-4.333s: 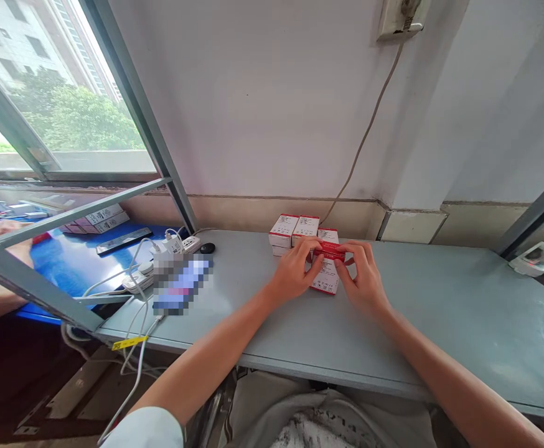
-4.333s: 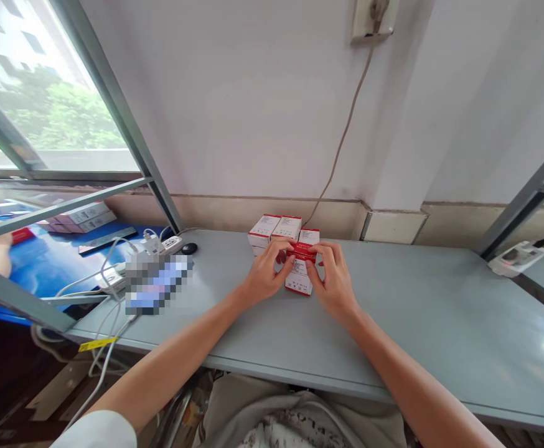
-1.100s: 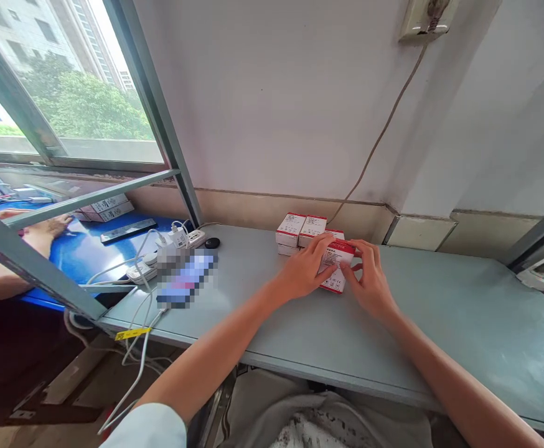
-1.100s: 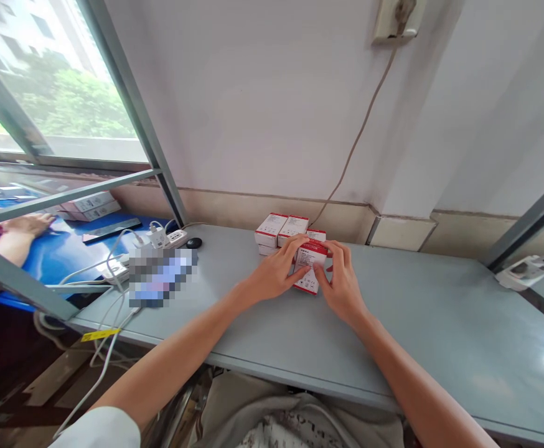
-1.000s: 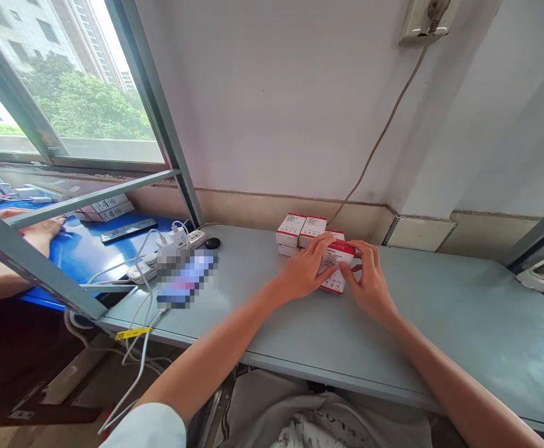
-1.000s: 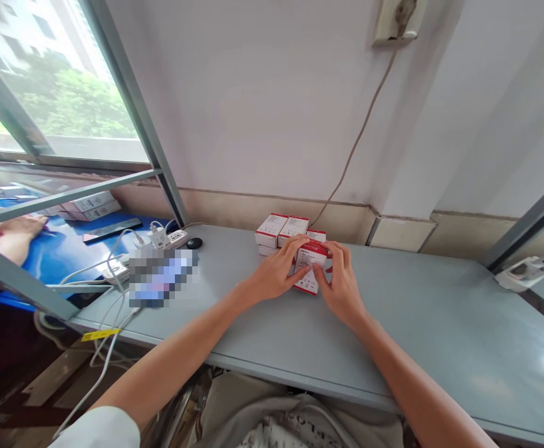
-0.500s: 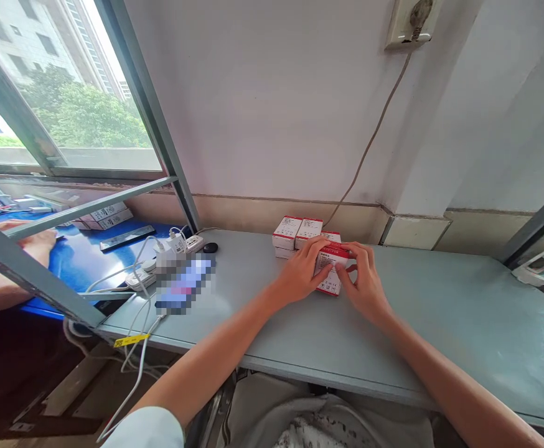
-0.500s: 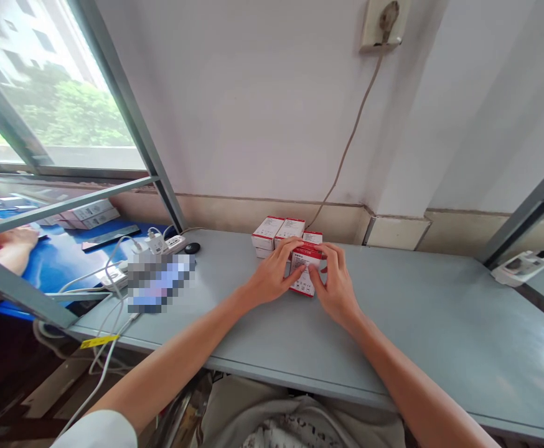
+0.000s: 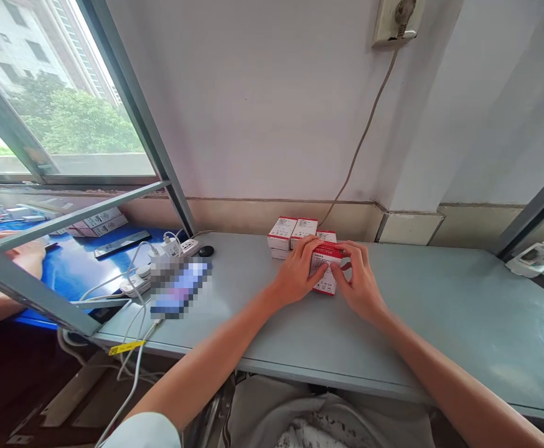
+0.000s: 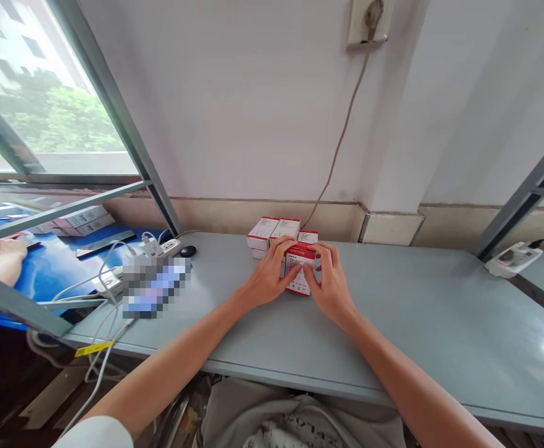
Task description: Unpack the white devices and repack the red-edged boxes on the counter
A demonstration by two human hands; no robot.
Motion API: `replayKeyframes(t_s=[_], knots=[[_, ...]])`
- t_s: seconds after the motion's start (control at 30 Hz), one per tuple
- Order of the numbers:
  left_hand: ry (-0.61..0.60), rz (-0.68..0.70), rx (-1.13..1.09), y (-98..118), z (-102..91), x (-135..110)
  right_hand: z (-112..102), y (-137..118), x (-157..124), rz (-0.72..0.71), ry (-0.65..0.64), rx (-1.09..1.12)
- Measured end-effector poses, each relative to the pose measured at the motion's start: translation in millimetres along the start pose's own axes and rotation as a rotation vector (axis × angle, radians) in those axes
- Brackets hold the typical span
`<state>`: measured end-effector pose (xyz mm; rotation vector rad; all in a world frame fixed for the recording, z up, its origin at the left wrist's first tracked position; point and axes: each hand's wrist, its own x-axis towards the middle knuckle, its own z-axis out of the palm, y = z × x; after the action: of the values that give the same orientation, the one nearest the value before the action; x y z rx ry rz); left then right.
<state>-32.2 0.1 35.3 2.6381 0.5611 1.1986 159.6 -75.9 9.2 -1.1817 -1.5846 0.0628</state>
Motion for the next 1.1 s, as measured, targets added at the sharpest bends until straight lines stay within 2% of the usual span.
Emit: replayKeyframes(t_s=[1.1], knots=[[-0.048,-0.044,-0.028,-0.9,-1.4,-0.2,0.8,2.8,-0.6,0.024,-0.003,0.003]])
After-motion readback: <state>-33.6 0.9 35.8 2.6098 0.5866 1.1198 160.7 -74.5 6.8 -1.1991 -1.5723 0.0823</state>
